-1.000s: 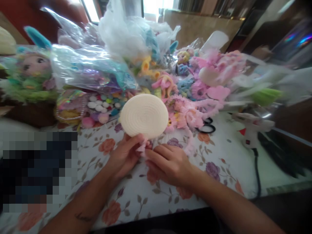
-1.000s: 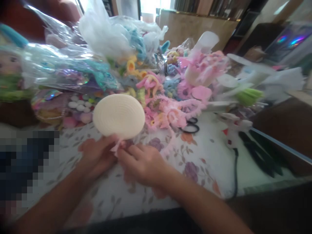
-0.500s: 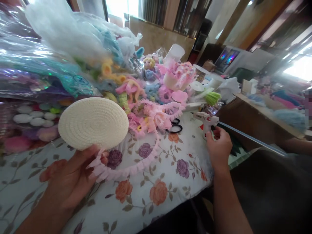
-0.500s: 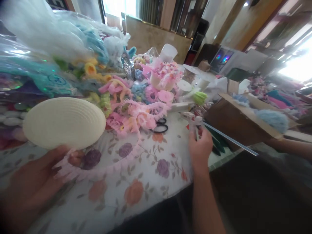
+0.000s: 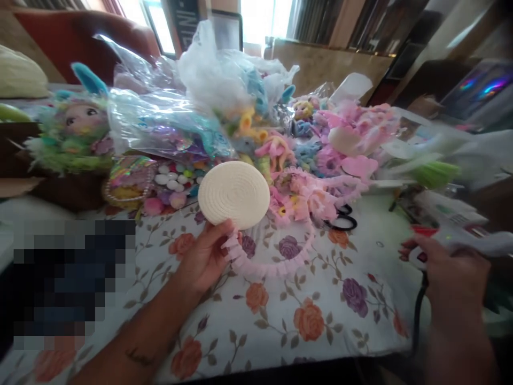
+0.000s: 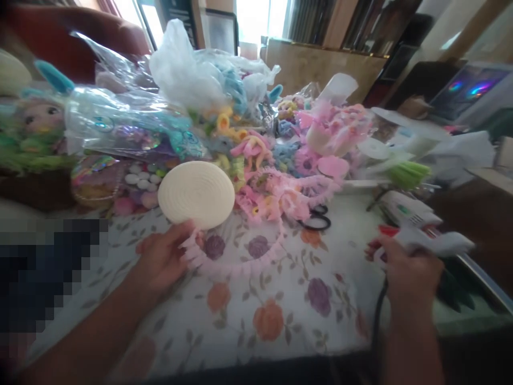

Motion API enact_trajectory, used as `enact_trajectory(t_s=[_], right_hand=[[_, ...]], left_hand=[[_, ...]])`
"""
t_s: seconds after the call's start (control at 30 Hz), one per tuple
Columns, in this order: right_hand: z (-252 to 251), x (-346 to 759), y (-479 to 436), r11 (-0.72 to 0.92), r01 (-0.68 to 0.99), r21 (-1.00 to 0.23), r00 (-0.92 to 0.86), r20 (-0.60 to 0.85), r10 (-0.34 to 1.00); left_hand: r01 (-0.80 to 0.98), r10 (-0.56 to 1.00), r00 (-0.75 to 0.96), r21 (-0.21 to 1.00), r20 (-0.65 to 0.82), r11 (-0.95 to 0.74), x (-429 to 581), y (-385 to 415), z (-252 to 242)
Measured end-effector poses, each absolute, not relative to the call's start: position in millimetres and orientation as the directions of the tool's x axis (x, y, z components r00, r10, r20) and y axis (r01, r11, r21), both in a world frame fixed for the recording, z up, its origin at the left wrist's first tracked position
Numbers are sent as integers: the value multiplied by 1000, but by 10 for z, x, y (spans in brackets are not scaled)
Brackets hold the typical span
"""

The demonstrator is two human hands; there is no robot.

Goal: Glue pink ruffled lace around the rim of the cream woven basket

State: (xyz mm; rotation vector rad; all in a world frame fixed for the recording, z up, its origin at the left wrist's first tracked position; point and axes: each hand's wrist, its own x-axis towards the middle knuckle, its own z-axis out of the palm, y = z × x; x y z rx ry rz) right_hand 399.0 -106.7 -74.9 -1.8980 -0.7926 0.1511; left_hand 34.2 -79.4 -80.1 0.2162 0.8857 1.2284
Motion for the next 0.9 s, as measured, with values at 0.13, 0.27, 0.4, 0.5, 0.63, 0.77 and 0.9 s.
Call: enact_trajectory(t_s=[0.13, 0.27, 0.4, 0.5, 0.63, 0.77, 0.9], right_hand=[[-664, 3201, -1262, -47, 226, -973, 528, 81, 845], [-654, 2586, -1379, -188, 17, -982, 194, -181, 964], [-708, 2282, -1490, -366, -14, -931, 71, -366, 928], [-774, 2245, -1557, -470, 27, -882, 44, -469, 882], [-864, 2282, -1603, -396, 110, -911, 36, -395, 918], [-903, 2285, -1624, -387, 221, -895, 42, -388, 921], [-889, 2266, -1630, -399, 259, -880, 68, -395, 916]], left_hand=[[-730, 904, 12, 614, -428, 301, 347, -792, -800], [-714, 914, 31, 631, -405, 304, 342, -793, -805], [-723, 918, 3, 633, -398, 277, 322, -788, -819], [-729, 920, -24, 637, -391, 251, 303, -785, -840], [-722, 926, -29, 649, -375, 240, 290, -790, -866], [-699, 934, -17, 672, -358, 245, 294, -810, -874], [-683, 931, 4, 679, -365, 269, 308, -830, -863]])
